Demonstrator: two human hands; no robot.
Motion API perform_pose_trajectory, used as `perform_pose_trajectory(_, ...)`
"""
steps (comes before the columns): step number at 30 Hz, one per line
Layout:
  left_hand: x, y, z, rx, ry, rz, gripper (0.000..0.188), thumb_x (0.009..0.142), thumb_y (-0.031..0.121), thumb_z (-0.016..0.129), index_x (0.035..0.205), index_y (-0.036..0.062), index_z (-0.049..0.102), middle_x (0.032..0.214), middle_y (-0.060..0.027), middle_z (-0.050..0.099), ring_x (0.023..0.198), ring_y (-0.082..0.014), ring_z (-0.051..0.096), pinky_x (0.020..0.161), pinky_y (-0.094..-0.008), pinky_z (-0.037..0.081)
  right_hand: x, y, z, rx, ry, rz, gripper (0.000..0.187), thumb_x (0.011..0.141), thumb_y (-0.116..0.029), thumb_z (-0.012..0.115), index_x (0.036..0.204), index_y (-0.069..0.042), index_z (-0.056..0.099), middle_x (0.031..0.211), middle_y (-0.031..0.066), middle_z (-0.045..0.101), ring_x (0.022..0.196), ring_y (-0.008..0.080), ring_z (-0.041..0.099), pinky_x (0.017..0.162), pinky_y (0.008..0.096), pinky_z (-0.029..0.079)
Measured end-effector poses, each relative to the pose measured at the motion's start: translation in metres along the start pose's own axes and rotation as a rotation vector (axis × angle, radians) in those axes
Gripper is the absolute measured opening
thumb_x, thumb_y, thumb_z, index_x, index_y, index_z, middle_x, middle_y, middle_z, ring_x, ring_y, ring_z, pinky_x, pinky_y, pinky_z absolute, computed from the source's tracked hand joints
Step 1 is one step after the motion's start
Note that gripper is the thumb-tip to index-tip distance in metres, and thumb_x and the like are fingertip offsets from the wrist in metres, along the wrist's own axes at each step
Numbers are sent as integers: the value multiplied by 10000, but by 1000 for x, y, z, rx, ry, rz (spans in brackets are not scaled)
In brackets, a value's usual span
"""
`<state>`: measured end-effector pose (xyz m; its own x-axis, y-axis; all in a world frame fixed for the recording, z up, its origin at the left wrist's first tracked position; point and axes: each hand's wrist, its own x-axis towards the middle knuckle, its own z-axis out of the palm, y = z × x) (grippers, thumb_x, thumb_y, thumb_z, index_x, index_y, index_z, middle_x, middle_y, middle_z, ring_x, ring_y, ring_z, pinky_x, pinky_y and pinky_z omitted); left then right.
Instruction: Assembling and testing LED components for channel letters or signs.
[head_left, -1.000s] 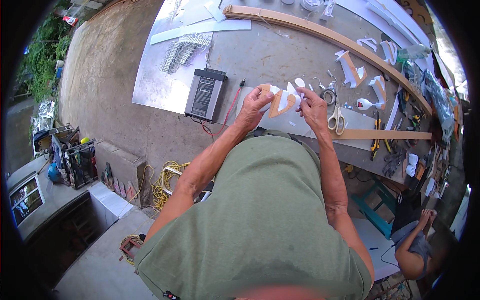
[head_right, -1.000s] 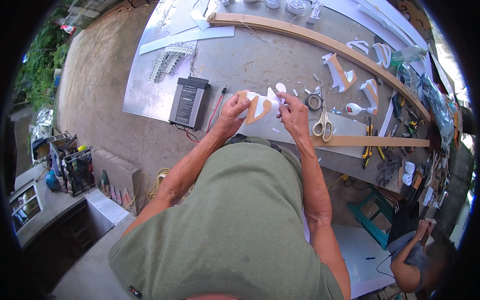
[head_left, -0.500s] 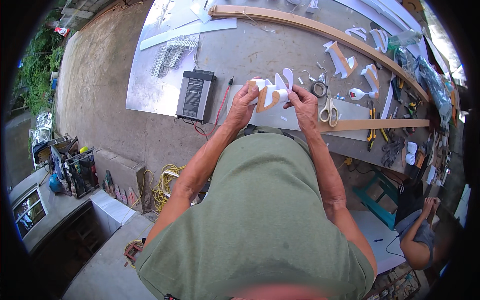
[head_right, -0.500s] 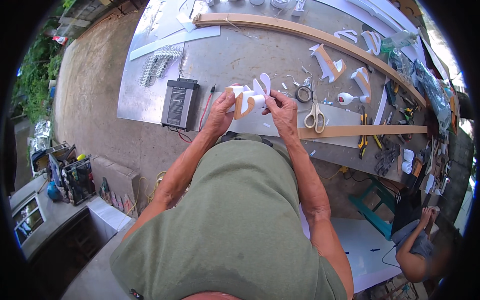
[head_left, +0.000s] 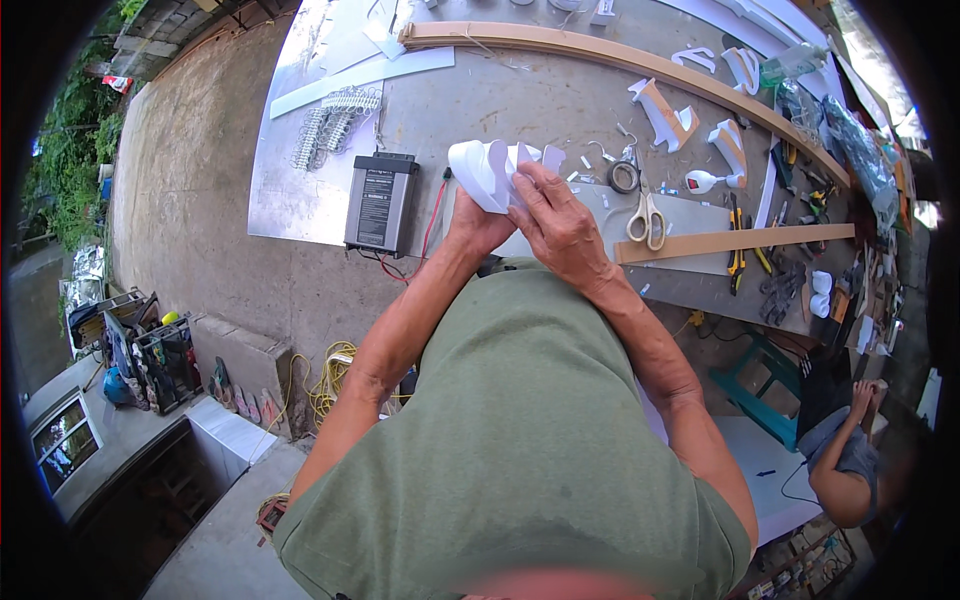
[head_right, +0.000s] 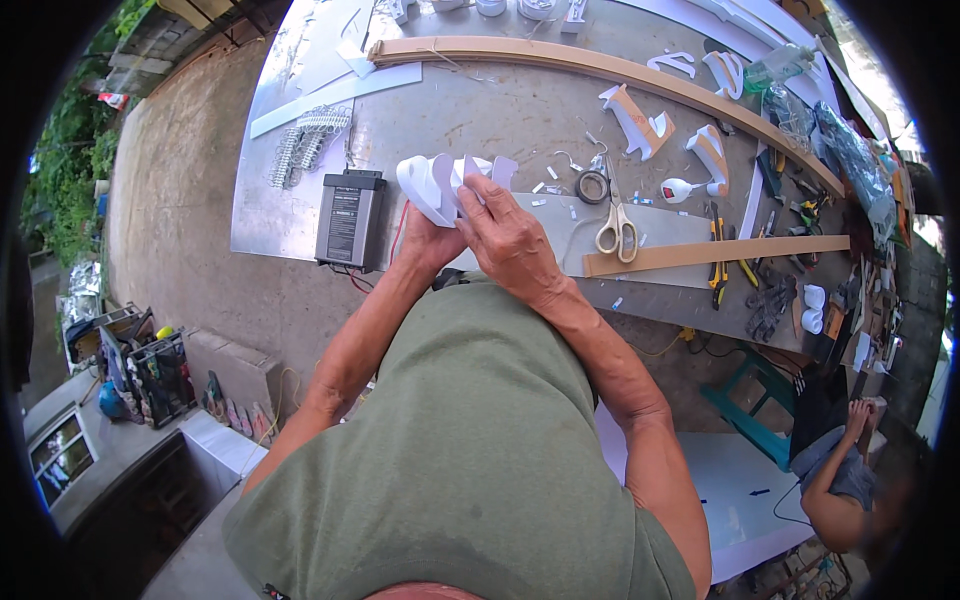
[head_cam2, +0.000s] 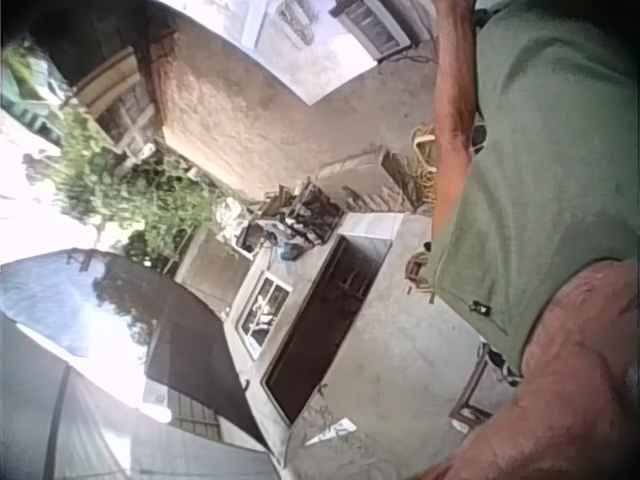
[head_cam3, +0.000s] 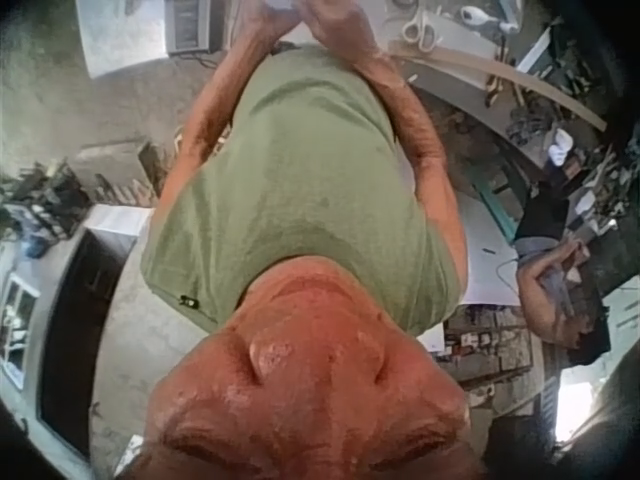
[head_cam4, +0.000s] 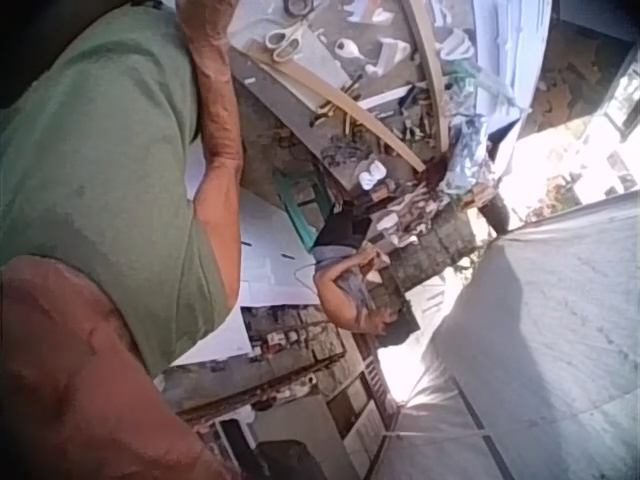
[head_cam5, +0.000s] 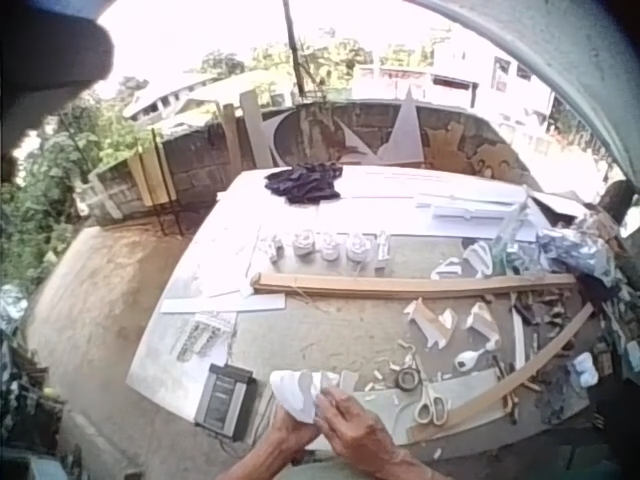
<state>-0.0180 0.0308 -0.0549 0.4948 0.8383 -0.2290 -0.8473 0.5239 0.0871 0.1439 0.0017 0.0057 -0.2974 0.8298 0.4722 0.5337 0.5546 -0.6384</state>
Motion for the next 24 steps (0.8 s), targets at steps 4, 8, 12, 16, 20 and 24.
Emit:
perform_pose_trajectory(4, -2, 0, 2, -34, 36, -26, 489, 1077, 473, 393, 1327, 116, 616, 1324, -102, 648, 1231, -282, 623, 1089, -473, 495, 1, -1, -4, -25, -87, -11, 504, 807, -88, 787, 1270, 37, 632, 1364, 179, 569, 1194, 329, 604, 989, 458, 509)
perform_pose_trajectory(8, -3, -1, -5, -71, 103, -34, 511, 1072, 502, 404, 1343, 118, 604, 1330, -102, 643, 1231, -286, 621, 1077, -509, 499, 6, -9, -20, -209, -192, -6, 560, 780, -136, 816, 1300, -21, 640, 1393, 186, 552, 1271, 344, 540, 1047, 515, 444)
perform_pose_trajectory(12, -3, 0, -2, -29, 145, -113, 511, 1073, 515, 403, 1366, 136, 583, 1328, -96, 644, 1201, -300, 646, 963, -526, 584, 6, 7, -21, -102, -150, 0, 622, 754, -190, 849, 1342, -134, 652, 1469, 192, 521, 1358, 386, 472, 1118, 532, 382)
perform_pose_trajectory(16, -2, -3, 4, -26, 160, -166, 509, 1069, 525, 407, 1365, 152, 586, 1311, -82, 656, 1155, -301, 680, 867, -479, 644, -1, 21, -22, 48, -186, 42, 673, 734, -193, 867, 1365, -128, 642, 1499, 195, 515, 1383, 394, 462, 1157, 492, 374)
perform_pose_trajectory(20, -2, -2, -4, -6, 18, -205, 476, 1074, 496, 419, 1352, 153, 596, 1285, -73, 675, 1134, -275, 693, 876, -465, 644, -2, 19, -23, 155, -128, 109, 676, 743, -169, 854, 1376, -94, 626, 1479, 194, 535, 1358, 385, 486, 1153, 474, 388)
perform_pose_trajectory(24, 0, -6, -9, 34, 100, -168, 410, 1084, 437, 440, 1331, 156, 608, 1267, -56, 688, 1120, -240, 701, 875, -439, 645, -4, 21, -24, 140, -100, 114, 702, 740, -165, 826, 1399, -73, 601, 1468, 173, 552, 1337, 372, 501, 1150, 466, 400)
